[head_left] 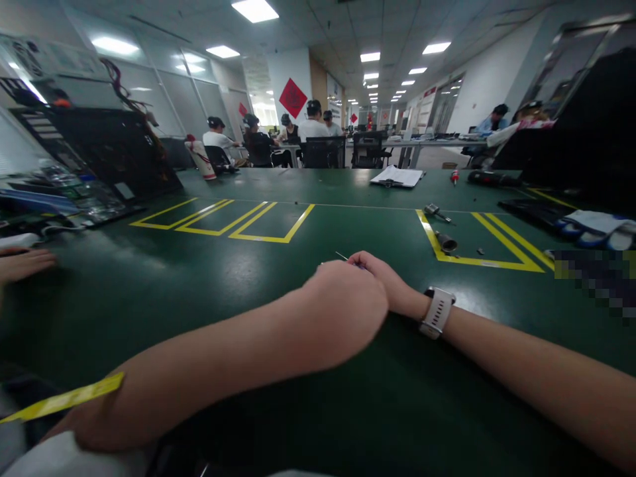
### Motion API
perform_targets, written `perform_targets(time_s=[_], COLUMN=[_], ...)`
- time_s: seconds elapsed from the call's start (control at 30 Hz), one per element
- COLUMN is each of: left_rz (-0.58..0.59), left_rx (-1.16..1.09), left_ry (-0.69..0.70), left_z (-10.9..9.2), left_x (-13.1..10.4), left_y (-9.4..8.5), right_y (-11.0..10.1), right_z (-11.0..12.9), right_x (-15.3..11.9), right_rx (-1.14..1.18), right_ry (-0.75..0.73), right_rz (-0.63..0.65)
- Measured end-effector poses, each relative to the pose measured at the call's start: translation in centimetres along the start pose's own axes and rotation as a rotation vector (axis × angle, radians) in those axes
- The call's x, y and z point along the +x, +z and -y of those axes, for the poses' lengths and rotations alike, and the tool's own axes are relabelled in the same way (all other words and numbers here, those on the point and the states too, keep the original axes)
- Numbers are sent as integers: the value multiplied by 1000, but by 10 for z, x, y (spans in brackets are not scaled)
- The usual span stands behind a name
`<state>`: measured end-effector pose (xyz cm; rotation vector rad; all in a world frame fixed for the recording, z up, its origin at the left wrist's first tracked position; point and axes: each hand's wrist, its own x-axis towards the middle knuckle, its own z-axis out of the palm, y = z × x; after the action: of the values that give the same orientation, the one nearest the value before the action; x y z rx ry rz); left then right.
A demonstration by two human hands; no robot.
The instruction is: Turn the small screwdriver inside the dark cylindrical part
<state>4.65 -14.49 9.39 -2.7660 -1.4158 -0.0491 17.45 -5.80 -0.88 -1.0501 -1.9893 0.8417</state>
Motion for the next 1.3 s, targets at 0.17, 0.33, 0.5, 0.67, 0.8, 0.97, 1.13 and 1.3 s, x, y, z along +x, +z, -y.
perform_targets(time_s=[0.17, 0.33, 0.5, 0.67, 0.8, 0.97, 1.13, 1.3], left_rz=[153, 147, 95, 107, 108, 82, 44, -12], left_rx=[264, 209, 13, -97, -163, -260, -396, -654], left_ry=[82, 127, 86, 31, -14, -35, -52, -110], left_z=[41, 56, 66, 79, 91, 99, 92, 81], left_x=[30, 35, 29, 23, 19, 15, 15, 16], left_y=[14, 35, 40, 38, 32, 24, 20, 19], right_y=[-2, -5, -5, -7, -9, -4, 1, -3], right_z=[3, 4, 6, 13, 22, 44, 73, 79], right_x=[0, -1, -3, -13, -33, -75, -112, -117], right_rx=[-140, -193, -225, -318, -356, -368, -376, -235], right_ry=[-66, -37, -57, -49, -61, -128, -258, -226], right_rz=[9, 37, 56, 115, 162, 251, 349, 315])
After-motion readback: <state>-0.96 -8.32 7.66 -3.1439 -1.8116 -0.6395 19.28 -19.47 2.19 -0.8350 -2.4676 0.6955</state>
